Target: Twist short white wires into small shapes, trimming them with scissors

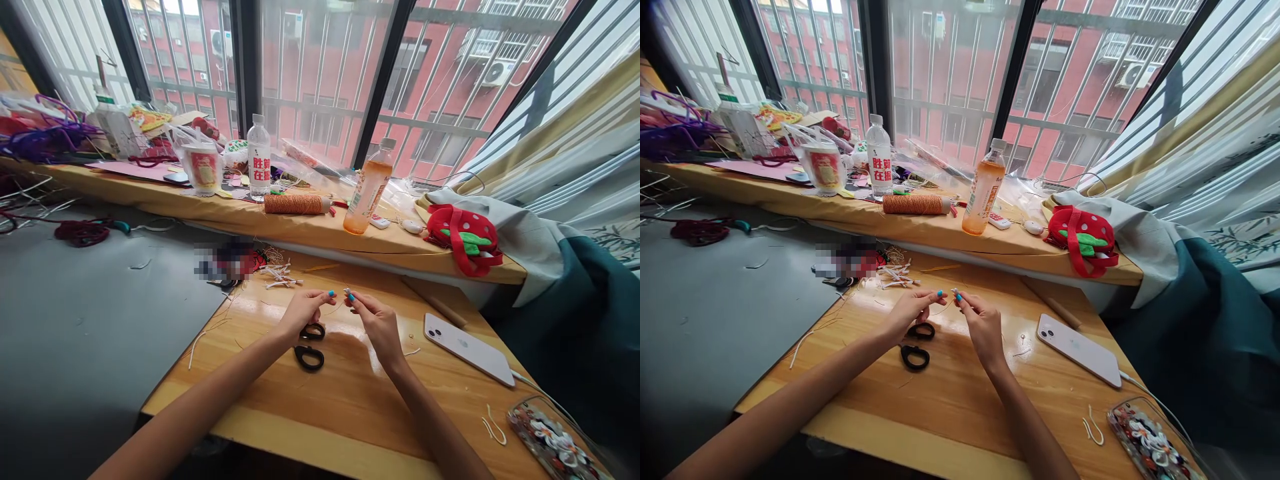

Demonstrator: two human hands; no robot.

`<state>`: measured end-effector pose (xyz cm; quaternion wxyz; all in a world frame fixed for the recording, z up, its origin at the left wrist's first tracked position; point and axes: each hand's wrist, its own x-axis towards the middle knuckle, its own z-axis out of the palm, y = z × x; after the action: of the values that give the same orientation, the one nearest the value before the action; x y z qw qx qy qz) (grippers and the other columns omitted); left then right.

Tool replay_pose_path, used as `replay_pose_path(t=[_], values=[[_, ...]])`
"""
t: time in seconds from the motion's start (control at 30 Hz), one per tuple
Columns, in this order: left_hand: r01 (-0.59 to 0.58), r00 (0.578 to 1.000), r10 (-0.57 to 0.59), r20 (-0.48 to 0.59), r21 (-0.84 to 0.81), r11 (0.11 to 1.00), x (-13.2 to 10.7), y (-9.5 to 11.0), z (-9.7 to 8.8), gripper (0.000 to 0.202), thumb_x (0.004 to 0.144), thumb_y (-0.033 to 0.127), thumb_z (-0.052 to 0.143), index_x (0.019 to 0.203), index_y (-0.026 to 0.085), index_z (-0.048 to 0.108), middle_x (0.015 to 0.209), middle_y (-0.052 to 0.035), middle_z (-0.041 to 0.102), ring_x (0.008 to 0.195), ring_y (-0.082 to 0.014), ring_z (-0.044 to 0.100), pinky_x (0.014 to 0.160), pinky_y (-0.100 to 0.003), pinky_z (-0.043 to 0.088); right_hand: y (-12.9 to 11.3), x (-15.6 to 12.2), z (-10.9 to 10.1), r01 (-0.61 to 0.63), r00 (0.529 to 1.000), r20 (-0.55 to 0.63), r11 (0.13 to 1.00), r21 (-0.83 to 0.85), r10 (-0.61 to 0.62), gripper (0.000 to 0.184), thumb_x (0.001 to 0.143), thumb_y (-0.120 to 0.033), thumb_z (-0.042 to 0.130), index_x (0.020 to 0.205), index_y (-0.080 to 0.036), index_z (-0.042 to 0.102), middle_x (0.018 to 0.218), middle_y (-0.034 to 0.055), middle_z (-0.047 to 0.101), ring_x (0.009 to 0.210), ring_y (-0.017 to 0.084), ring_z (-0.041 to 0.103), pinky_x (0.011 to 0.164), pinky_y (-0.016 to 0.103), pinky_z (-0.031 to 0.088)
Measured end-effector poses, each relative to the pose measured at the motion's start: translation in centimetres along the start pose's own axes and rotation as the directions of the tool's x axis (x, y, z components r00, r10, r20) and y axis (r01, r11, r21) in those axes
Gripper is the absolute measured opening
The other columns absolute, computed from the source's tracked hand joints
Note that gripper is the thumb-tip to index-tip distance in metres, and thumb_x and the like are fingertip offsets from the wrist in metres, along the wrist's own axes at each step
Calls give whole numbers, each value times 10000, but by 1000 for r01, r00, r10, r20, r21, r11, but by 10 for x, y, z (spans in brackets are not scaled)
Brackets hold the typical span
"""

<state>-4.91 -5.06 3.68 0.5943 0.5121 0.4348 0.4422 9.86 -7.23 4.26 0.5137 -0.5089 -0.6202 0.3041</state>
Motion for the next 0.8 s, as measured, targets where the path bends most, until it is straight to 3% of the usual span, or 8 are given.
replay_pose_path(t=[0.1, 0.2, 0.27, 0.4, 0.47, 0.63, 0.7, 0.8], values=[[-58, 997, 58, -45, -3, 998, 2, -1, -1, 427, 651, 447, 529, 852, 83, 624, 619, -30, 566, 361, -19, 263, 348, -180, 173, -2, 0, 2, -63, 997, 38, 998, -6, 63, 236, 699, -316, 528, 829, -175, 666, 722, 45, 653, 675, 163, 580, 628, 287, 457], [-199, 979, 203, -22, 108, 974, 3, -4, -2, 365, 726, 355, 465, 965, 110, 593, 707, -38, 572, 387, -25, 296, 374, -181, 238, -4, 1, 5, -198, 979, 64, 979, 38, 195, 226, 664, -295, 544, 768, -147, 679, 633, 47, 644, 592, 151, 573, 574, 273, 459], [-340, 939, 341, 32, 223, 914, 4, -6, -2, 318, 758, 269, 423, 1005, 144, 580, 752, -39, 559, 447, -42, 358, 435, -186, 313, -4, 2, 7, -271, 962, 71, 958, 92, 265, 211, 638, -281, 556, 716, -131, 682, 596, 44, 633, 557, 139, 562, 552, 258, 453], [-566, 813, 567, 132, 409, 716, 10, -13, -4, 298, 742, 154, 427, 985, 189, 596, 813, -46, 500, 724, -114, 457, 664, -237, 396, -1, 3, 7, -369, 929, 87, 906, 205, 359, 189, 587, -271, 586, 639, -110, 671, 525, 30, 600, 505, 118, 536, 530, 241, 437], [-591, 798, 573, 189, 432, 681, 14, -16, -7, 331, 744, 133, 405, 1027, 192, 568, 800, -41, 470, 738, -117, 455, 674, -246, 407, 2, 4, 7, -402, 916, 101, 882, 246, 389, 188, 568, -269, 599, 626, -103, 665, 504, 26, 589, 492, 112, 528, 520, 234, 430], [-591, 794, 473, 382, 306, 746, 19, -18, -14, 370, 772, 113, 333, 1094, 180, 501, 778, -18, 498, 607, -64, 474, 648, -229, 427, 11, 6, 4, -504, 864, 126, 825, 256, 488, 162, 563, -250, 597, 616, -105, 644, 513, 29, 593, 490, 106, 537, 500, 211, 422], [-542, 815, 436, 380, 238, 806, 18, -18, -15, 355, 765, 124, 366, 1100, 170, 473, 767, -12, 535, 632, -70, 508, 662, -229, 433, 13, 7, 4, -542, 841, 142, 806, 241, 523, 143, 573, -235, 581, 607, -106, 633, 516, 32, 595, 476, 100, 533, 472, 200, 413], [-420, 881, 360, 306, 156, 894, 16, -19, -12, 301, 740, 124, 414, 1039, 146, 442, 738, -12, 576, 628, -83, 546, 624, -224, 447, 16, 8, 4, -556, 831, 158, 805, 209, 533, 117, 585, -203, 543, 569, -108, 608, 500, 30, 586, 442, 89, 515, 443, 191, 405]])
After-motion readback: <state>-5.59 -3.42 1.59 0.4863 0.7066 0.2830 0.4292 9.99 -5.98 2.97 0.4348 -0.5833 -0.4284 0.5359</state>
